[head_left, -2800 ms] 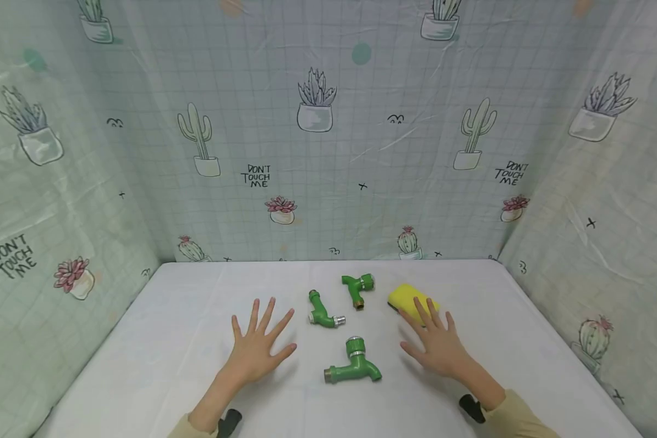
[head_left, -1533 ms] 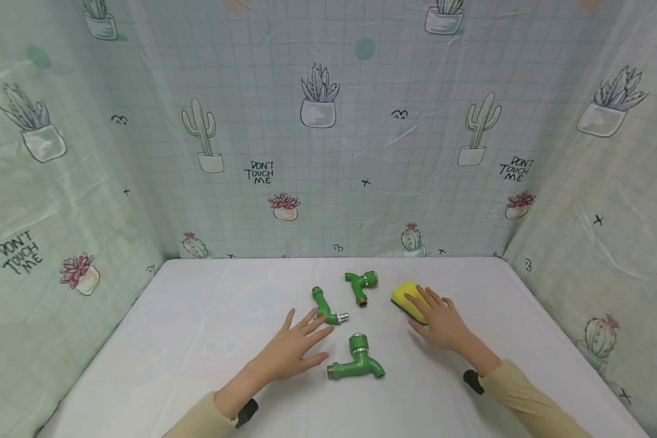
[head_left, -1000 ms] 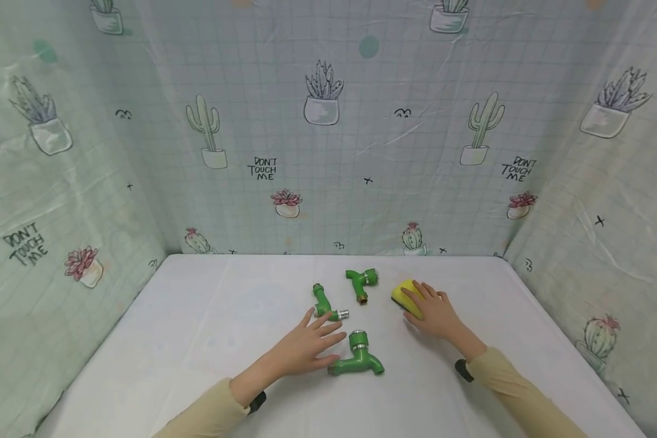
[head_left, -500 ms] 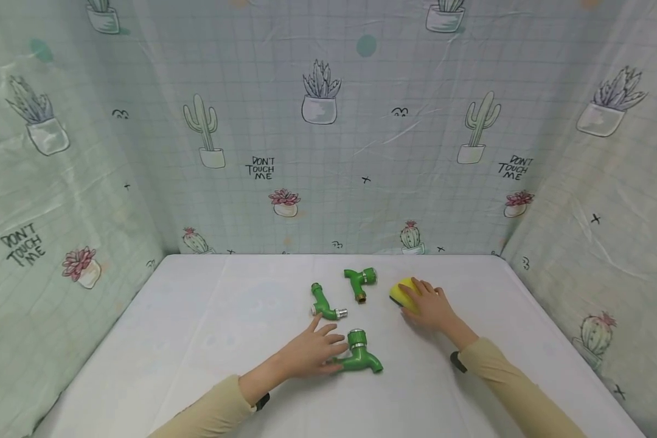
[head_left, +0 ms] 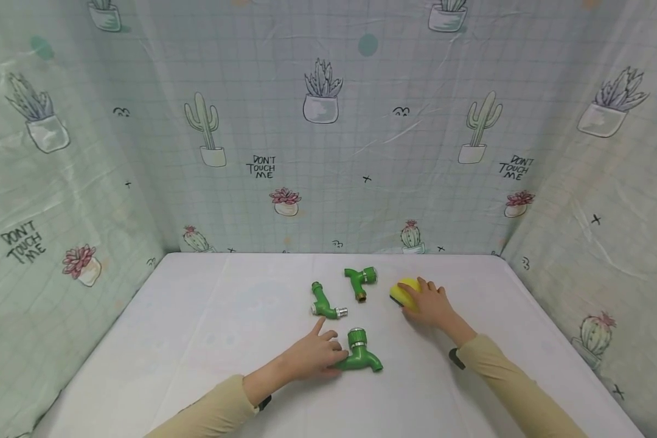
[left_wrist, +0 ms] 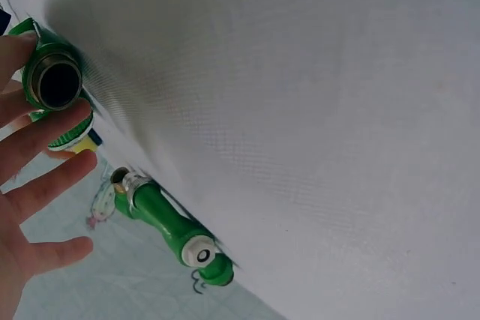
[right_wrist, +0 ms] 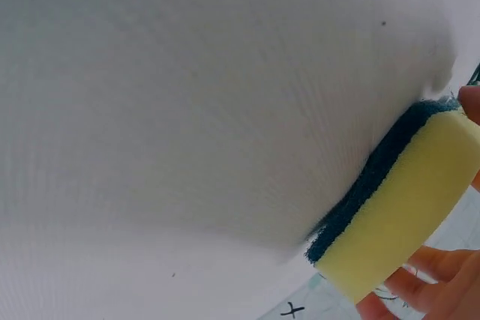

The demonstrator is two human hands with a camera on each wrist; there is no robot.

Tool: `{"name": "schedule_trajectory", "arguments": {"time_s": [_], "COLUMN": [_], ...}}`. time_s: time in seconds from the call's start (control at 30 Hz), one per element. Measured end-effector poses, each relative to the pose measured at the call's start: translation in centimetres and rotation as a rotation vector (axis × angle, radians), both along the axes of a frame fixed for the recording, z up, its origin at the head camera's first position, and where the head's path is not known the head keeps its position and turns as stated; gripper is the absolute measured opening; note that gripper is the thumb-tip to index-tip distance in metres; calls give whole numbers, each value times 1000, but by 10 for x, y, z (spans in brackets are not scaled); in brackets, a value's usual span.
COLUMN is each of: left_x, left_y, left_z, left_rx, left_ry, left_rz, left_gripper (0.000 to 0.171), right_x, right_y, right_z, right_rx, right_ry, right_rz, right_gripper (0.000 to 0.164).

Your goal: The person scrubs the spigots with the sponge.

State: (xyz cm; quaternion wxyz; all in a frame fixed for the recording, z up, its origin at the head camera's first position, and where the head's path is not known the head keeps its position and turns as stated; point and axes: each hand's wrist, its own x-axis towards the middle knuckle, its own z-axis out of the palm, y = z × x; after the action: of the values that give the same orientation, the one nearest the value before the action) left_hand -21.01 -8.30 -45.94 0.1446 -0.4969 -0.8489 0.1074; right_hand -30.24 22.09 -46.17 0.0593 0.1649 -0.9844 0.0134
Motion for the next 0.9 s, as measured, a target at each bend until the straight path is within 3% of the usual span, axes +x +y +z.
{"name": "schedule_trajectory", "arguments": {"time_s": [0.17,0.4,0.67,0.9], "left_x": [2,3,4,2], "left_y": [1,-1,-3,-5], "left_z": [-1,-1,1,0], "left_rx": [-24,-20,46,105], "left_ry": [17,50,83,185], "left_rz": [-3,9,26,46], "left_gripper": [32,20,23,19], "right_x": [-1,2,6,15], "right_y": [3,5,13,16], "right_z": [-3,-1,-1,5], "right_rx": [-1,17,37,-9], "right_ry": [-14,2,36,93], "right_rz": [-40,-34,-24,7], "right_gripper": [54,54,51,51]}}
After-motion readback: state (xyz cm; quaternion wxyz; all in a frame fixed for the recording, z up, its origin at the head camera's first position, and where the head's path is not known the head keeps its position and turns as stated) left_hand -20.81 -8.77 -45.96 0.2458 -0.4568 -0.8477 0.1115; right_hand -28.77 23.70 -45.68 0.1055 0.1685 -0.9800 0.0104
